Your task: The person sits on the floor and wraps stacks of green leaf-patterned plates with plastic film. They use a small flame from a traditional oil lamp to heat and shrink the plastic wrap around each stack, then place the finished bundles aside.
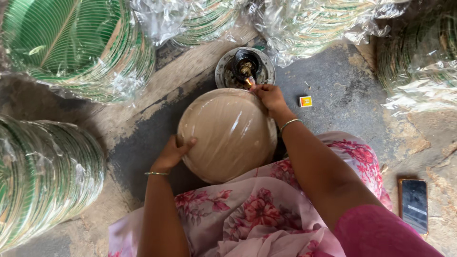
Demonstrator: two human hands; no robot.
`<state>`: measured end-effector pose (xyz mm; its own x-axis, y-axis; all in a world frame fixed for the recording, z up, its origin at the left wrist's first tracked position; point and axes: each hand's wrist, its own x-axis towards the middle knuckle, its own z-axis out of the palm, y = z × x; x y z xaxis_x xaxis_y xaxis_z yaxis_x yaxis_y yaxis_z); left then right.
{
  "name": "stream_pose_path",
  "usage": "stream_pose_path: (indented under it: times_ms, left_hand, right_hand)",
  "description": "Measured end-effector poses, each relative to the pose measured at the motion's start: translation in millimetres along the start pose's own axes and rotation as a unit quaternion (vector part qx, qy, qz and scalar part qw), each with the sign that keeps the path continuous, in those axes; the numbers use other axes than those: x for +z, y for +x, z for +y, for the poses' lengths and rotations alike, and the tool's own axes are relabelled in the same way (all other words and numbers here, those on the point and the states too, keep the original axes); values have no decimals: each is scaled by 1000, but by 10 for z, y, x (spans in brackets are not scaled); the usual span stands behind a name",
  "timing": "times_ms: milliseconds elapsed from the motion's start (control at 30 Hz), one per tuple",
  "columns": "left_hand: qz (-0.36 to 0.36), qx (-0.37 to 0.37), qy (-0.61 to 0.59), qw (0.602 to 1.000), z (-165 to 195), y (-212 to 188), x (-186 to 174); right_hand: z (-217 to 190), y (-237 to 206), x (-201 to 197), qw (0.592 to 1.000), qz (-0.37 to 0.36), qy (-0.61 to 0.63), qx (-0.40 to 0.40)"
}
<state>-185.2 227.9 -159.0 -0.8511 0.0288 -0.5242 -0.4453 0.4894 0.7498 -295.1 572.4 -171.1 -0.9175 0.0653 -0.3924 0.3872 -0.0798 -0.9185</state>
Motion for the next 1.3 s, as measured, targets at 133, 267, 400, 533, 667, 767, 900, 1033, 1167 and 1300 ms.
stream_pose_path:
  times_ms: [133,267,400,533,667,767,900,1033,1167,1300]
  left_hand:
    - [131,-79,-24,988,143,-94,-121]
    - [178,94,-195,960,438,-473,-398]
    - [254,355,-35,899,978,-1084,-595]
    - [342,407,337,777,1399,-1975,-726]
    - [450,499,566,477,1405,-2855,-1171]
    - [581,338,608,423,1189,-3320,-1758]
    - [628,252,586,446,831,-3306,-2466]
    - [631,219,482,567,472,-3057,-2759]
    - [608,254,470,587,231,-2913,-2866]
    - [585,193,512,598,126,-2990,-2927]
  right_hand:
    - [-90,-30,-29,994,-87,21,69]
    - [-308,-235,-83,951,-305,47,-8]
    - [-550,-603,-52,887,-442,34,-132]
    - [-806,-942,132,885,-401,-10,-235]
    - [-923,-1232,434,865,-359,-12,-350]
    - [-872,-1298,701,880,-355,-23,-316]
    - [-640,-1246,892,906,-345,-86,-227]
    - [-400,-1155,803,909,-343,-148,-184]
    - [-252,-1050,666,912,-326,-194,-157]
    - [-146,-938,600,913,-324,-201,-143]
